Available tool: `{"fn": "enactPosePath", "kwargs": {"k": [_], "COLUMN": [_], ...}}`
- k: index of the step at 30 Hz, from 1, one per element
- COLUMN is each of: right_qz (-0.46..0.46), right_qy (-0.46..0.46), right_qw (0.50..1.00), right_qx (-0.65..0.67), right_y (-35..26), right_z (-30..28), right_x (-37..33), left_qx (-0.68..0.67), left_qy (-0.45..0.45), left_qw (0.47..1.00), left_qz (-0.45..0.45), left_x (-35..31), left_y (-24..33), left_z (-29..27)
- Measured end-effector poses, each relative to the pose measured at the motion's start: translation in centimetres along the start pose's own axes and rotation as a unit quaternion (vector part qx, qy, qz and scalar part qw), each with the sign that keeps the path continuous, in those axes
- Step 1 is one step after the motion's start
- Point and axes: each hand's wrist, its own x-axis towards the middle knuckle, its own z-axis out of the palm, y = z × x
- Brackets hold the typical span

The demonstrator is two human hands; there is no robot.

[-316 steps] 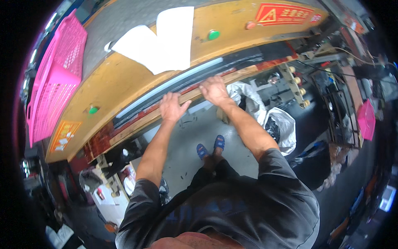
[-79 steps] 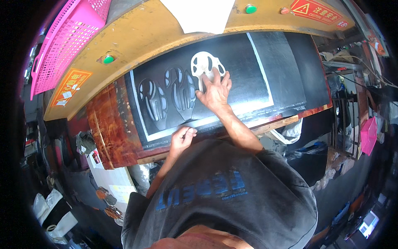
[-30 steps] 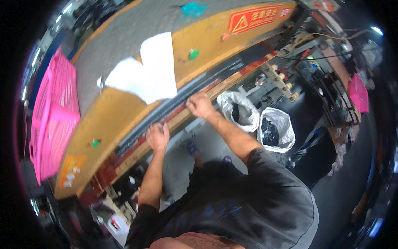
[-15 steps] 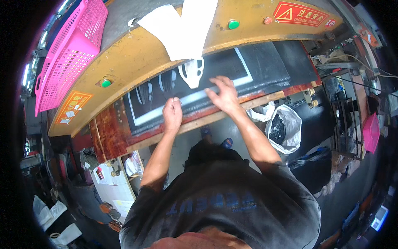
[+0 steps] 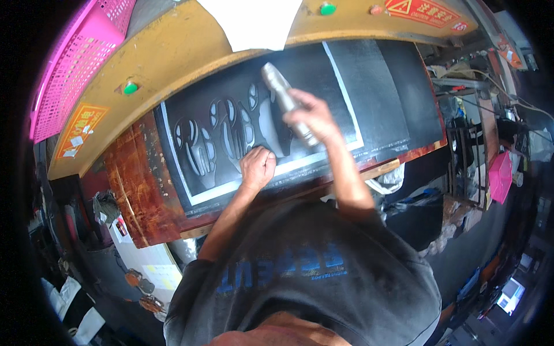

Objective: The person handles black rubber parts, placing them on a wooden board and then feeding them through a machine. They also handle plastic bags and a white template, positioning the template on the rubber sheet before processing.

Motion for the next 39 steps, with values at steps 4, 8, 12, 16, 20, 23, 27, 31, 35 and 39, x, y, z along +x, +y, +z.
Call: {"fn": "enactPosePath", "kwargs": {"k": [4,8,12,16,20,23,27,31,35,39], "right_qz": [0.000,-0.067,-0.191,-0.205,-0.225,-0.221,-0.254,-0.197,-0.280,-0.356], "right_qy": [-0.005,0.086,0.118,0.165,0.228,0.240,0.281,0.256,0.317,0.324], "right_qw": [0.987,0.994,0.949,0.853,0.774,0.792,0.856,0.919,0.898,0.840], "right_qx": [0.161,0.025,-0.222,-0.451,-0.547,-0.517,-0.351,-0.226,-0.121,-0.252], "right_y": [-0.7,-0.7,-0.5,2.5,5.4,5.5,4.9,4.8,2.4,0.1], "right_z": [-2.8,-3.2,-4.7,-3.9,-2.3,-3.1,-6.3,-7.6,-6.2,-5.2], "right_x": [1.9,0.7,-0.6,-0.6,-0.1,0.7,0.7,-2.2,-3.8,-2.8], "left_qx": [0.051,0.036,0.058,0.052,0.053,0.025,-0.012,-0.044,0.043,0.146], "left_qy": [-0.034,-0.032,-0.037,-0.042,-0.046,-0.033,-0.049,-0.109,-0.065,0.008], "left_qw": [0.998,0.998,0.997,0.997,0.997,0.999,0.999,0.991,0.997,0.989], "left_qz": [-0.032,-0.033,-0.036,-0.030,-0.016,-0.002,0.009,-0.060,0.010,-0.015], "left_x": [1.5,1.2,0.7,1.0,1.3,1.3,0.2,-1.6,-2.2,-1.4], "left_y": [-0.1,0.0,-0.1,0.1,0.6,0.7,0.9,1.6,1.9,0.6], "left_z": [-0.3,-0.6,-0.3,-0.4,-0.8,-0.8,-0.4,0.4,2.1,3.7]}}
